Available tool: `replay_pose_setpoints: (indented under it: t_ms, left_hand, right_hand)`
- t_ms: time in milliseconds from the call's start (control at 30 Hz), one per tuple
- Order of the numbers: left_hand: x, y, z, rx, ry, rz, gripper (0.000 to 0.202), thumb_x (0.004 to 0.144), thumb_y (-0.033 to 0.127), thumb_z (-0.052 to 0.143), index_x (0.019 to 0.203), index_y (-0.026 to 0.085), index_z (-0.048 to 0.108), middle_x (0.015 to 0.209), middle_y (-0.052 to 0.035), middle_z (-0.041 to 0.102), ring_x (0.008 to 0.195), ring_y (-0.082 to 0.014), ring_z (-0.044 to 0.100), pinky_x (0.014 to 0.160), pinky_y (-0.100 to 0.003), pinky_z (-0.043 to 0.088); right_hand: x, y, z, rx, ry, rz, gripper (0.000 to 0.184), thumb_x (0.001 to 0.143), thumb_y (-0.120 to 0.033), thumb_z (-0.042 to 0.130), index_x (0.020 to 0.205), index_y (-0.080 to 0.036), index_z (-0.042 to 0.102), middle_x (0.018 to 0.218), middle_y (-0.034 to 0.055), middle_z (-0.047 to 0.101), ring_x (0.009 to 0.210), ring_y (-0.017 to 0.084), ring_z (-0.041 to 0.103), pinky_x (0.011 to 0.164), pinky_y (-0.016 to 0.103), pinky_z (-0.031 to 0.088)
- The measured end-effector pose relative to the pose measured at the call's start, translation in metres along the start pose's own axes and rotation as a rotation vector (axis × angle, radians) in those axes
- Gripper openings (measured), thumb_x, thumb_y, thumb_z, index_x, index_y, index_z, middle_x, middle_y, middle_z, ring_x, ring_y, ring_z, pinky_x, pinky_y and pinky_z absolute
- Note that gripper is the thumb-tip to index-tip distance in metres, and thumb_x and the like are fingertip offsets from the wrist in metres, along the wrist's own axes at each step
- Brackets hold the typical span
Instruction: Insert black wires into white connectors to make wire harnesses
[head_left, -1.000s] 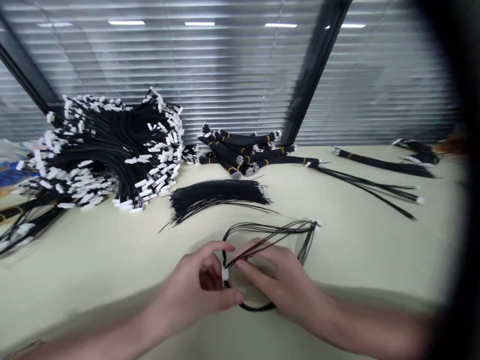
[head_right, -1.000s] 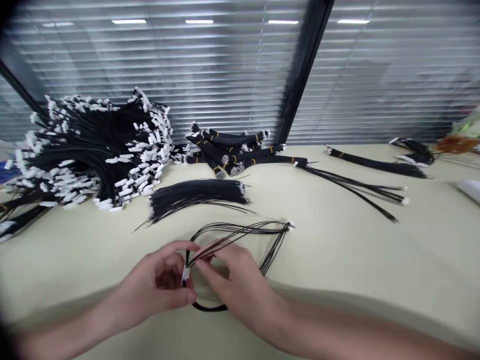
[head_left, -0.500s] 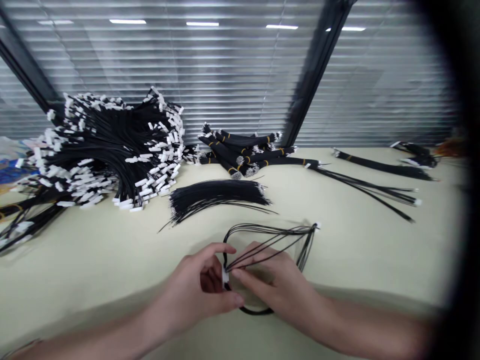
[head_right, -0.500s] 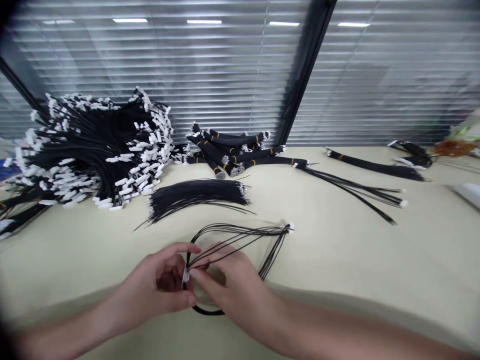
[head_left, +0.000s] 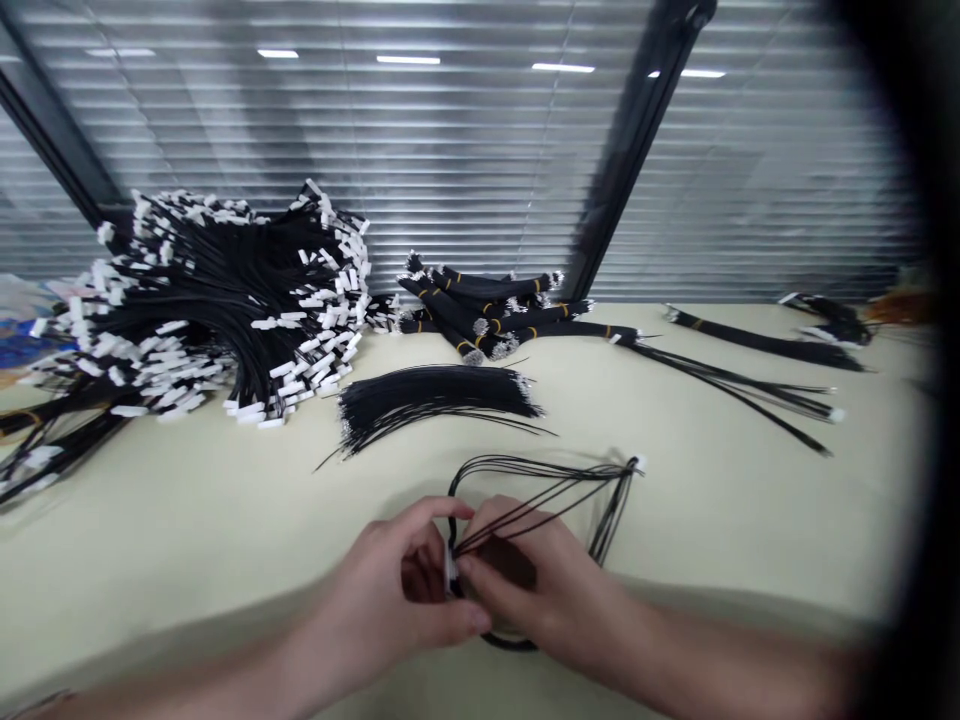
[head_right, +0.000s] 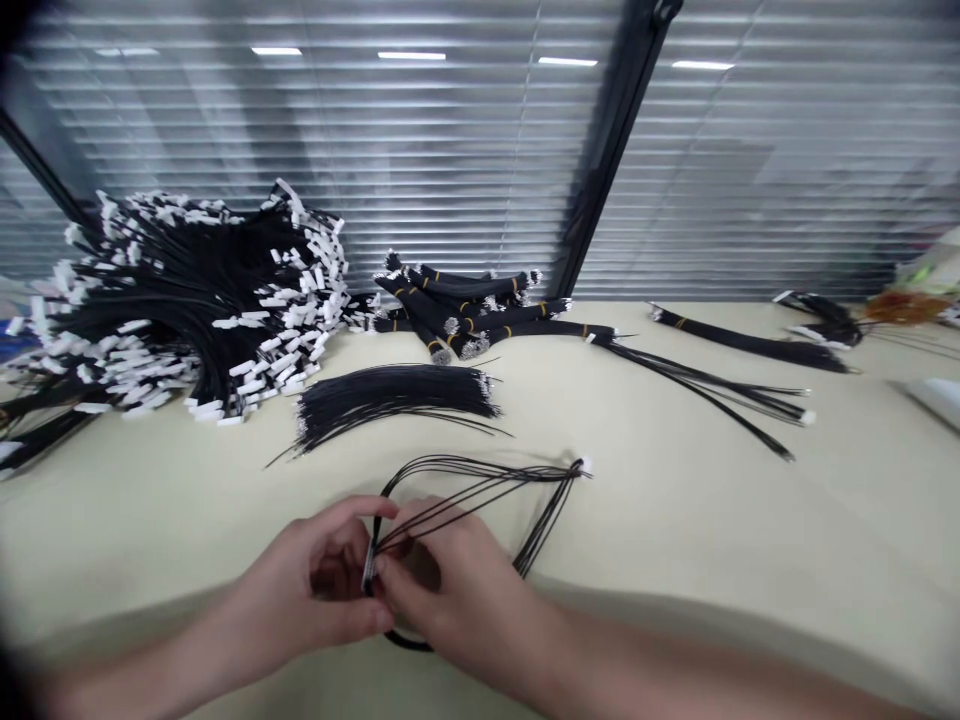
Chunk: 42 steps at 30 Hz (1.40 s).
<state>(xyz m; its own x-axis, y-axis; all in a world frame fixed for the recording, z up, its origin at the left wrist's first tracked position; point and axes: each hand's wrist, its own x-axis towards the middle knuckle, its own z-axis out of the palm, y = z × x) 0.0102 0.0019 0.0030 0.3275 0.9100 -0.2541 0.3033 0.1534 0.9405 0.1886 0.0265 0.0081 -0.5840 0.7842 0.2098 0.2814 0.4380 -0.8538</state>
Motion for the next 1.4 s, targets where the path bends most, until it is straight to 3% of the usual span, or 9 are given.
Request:
replay_pose_setpoints:
  t_ms: [233,467,1067,1167,1267,1333,1400]
  left_hand:
    - [-0.001,-0.005,0.000,0.027,-0.020,0.000,0.062,0.067,0.035,0.075,0.122,0.028,0.048,0.073,0.0045,0.051,0.064,-0.0132,0.051,0.058,-0.024,0.042]
    - [0.000,-0.003,-0.001,0.039,-0.028,0.020,0.059,0.066,0.035,0.076,0.119,0.028,0.051,0.072,0.0048,0.049,0.062,-0.0126,0.050,0.057,-0.024,0.043]
    - [0.001,-0.005,-0.002,0.079,-0.043,0.026,0.061,0.068,0.033,0.074,0.123,0.029,0.048,0.073,0.0051,0.052,0.063,-0.0123,0.051,0.057,-0.025,0.042]
    - [0.001,-0.003,-0.002,0.013,-0.068,0.023,0.060,0.069,0.033,0.074,0.123,0.028,0.048,0.071,0.0054,0.050,0.062,-0.0119,0.049,0.058,-0.025,0.042]
    - [-0.001,0.001,-0.001,-0.044,-0.048,-0.001,0.060,0.067,0.034,0.075,0.122,0.027,0.049,0.073,0.0050,0.049,0.062,-0.0115,0.049,0.059,-0.025,0.041]
    - [-0.003,0.003,0.001,-0.057,-0.025,-0.022,0.062,0.065,0.034,0.077,0.120,0.026,0.050,0.073,0.0053,0.048,0.061,-0.0107,0.048,0.057,-0.024,0.040]
    - [-0.005,0.004,0.003,-0.051,-0.025,-0.024,0.062,0.062,0.033,0.079,0.118,0.024,0.051,0.069,0.0063,0.047,0.060,-0.0101,0.046,0.055,-0.023,0.038]
  right_hand:
    - [0.001,-0.004,-0.003,0.012,-0.058,-0.019,0.020,0.084,-0.006,0.044,0.081,-0.018,0.060,0.081,0.0003,0.063,0.074,0.012,0.059,0.069,0.022,0.044]
    - [0.001,0.000,-0.003,-0.076,-0.068,-0.107,0.020,0.078,-0.003,0.049,0.064,-0.018,0.051,0.068,-0.0018,0.054,0.066,0.011,0.050,0.061,0.022,0.039]
    - [0.006,0.003,-0.001,-0.148,-0.152,-0.114,0.020,0.079,-0.006,0.047,0.065,-0.018,0.039,0.067,-0.0025,0.049,0.067,0.012,0.047,0.065,0.024,0.037]
    - [0.007,0.004,-0.001,-0.130,-0.173,-0.152,0.020,0.083,-0.009,0.043,0.065,-0.018,0.042,0.067,-0.0013,0.051,0.068,0.012,0.049,0.069,0.025,0.039]
    - [0.003,0.007,-0.005,-0.018,-0.218,-0.060,0.034,0.092,-0.018,0.034,0.059,-0.017,0.043,0.057,-0.0014,0.049,0.057,0.010,0.047,0.058,0.023,0.039]
    - [-0.002,0.006,-0.009,0.041,-0.215,-0.131,0.038,0.094,-0.023,0.032,0.060,-0.017,0.048,0.055,-0.0007,0.049,0.052,0.010,0.046,0.052,0.022,0.039]
    - [-0.008,0.003,-0.014,0.052,-0.151,-0.382,0.031,0.092,-0.022,0.034,0.071,-0.016,0.055,0.060,0.0021,0.055,0.055,0.012,0.050,0.055,0.024,0.042]
